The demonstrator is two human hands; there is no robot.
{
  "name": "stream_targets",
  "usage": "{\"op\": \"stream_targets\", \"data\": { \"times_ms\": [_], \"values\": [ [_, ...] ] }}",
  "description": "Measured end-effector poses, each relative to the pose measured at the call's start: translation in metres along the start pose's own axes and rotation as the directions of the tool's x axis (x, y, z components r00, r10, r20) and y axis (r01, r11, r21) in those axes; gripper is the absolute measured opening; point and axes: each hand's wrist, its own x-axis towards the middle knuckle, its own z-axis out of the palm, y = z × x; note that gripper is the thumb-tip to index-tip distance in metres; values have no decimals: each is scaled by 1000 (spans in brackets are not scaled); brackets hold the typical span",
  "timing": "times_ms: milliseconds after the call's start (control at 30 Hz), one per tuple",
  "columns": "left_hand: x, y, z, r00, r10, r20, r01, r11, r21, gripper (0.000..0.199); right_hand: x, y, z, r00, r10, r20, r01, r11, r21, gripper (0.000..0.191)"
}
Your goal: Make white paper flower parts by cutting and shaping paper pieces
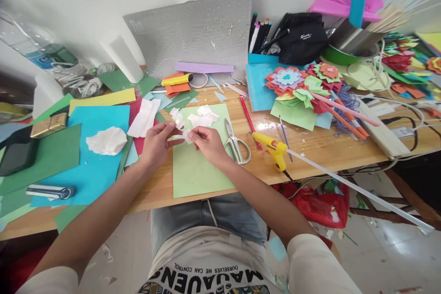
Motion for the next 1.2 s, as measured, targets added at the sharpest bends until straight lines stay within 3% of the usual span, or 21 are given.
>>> {"op": "stream_targets", "data": {
  "times_ms": [100, 300, 500, 667, 833, 900, 1000, 1100, 1200],
  "values": [
    [-1, 2, 1, 1000, -3, 4, 3, 1000, -10, 40, 1, 1, 1, 999, 5, -39, -5, 1000, 1, 34],
    [-6, -4, 6, 989, -11, 150, 8, 1000, 20, 36, 4, 4, -1, 996, -12, -84, 10, 1000, -18, 31],
    [-9, -3, 6, 988, 8, 157, -23, 996, 90, 40, 4, 6, -3, 994, -34, -100, 22, 993, -114, 28],
    [-11, -6, 6, 984, 100, 148, -124, 978, 167, 38, 1, 4, -1, 996, -30, -85, 21, 994, -106, 36],
    [11, 6, -2, 976, 205, 75, -217, 955, 205, 32, 2, 4, 0, 988, 33, -152, -39, 999, -31, 52],
    [30, 16, -8, 948, 317, 15, -305, 895, 325, 31, 2, 5, 0, 982, 49, -183, -57, 998, -40, 51],
    [60, 25, -17, 894, 446, 36, -362, 675, 643, 24, 4, 5, 0, 983, 56, -173, -66, 996, -56, 42],
    [83, 21, -23, 900, 424, 98, -329, 516, 791, 20, 5, 4, 1, 983, 107, -150, -106, 994, 19, 34],
    [95, 10, -28, 857, 475, 201, -400, 367, 840, 12, 5, 5, 2, 984, 106, -146, -107, 994, 0, 25]
  ]
}}
